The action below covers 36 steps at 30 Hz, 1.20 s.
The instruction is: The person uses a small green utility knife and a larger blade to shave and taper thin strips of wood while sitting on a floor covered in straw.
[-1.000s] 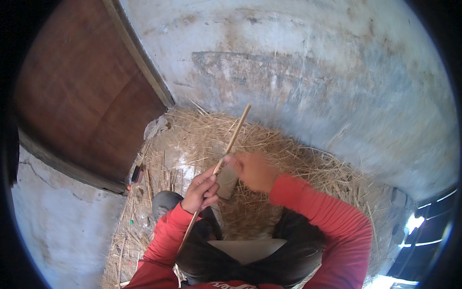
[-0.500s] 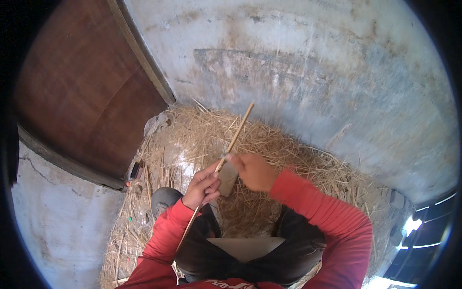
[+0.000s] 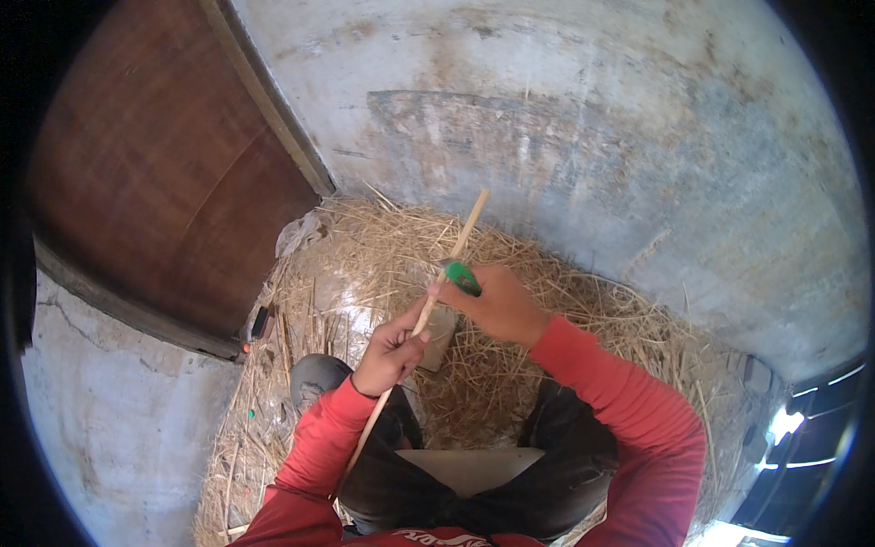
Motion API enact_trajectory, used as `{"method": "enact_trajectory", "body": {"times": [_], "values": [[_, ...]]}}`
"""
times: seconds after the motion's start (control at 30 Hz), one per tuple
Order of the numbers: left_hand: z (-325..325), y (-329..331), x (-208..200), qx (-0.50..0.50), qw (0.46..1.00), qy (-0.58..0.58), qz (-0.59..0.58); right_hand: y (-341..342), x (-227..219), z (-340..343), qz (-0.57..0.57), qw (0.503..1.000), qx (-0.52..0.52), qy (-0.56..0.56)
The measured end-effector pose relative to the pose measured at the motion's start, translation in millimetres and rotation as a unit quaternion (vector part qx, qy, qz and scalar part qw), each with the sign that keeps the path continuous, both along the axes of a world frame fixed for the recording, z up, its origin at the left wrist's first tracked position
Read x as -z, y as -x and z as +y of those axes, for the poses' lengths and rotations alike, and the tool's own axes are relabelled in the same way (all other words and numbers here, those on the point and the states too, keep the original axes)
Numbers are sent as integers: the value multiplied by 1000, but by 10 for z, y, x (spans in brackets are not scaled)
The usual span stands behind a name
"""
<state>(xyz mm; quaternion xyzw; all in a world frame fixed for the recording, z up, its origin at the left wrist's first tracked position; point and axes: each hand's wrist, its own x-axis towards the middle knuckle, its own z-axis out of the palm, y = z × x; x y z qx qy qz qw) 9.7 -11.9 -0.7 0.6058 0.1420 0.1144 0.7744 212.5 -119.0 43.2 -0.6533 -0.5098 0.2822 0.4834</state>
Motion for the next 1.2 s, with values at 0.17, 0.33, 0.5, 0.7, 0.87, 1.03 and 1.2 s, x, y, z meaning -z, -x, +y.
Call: {"method": "enact_trajectory", "body": {"times": [0.17, 0.33, 0.5, 0.7, 0.87, 1.03, 1.2], "values": [[-72, -74, 0, -9, 993, -118, -8, 27, 241, -9, -98, 995, -14, 12], [54, -30, 142, -77, 960, -267, 16, 77, 94, -45, -112, 989, -96, 1], [146, -16, 153, -86, 978, -187, 1, 121, 38, -96, -135, 985, -105, -36], [101, 9, 21, -65, 998, -6, 3, -10, 16, -30, -40, 999, 33, -17], [121, 3, 50, -25, 1000, -5, -7, -14, 119, -7, -14, 999, 15, -36], [-11, -49, 47, -2, 1000, -24, -3, 40, 201, 37, 6, 1000, 1, 6], [-7, -43, 16, 15, 1000, -9, 10, -34, 142, 41, 94, 995, -6, 35]]}}
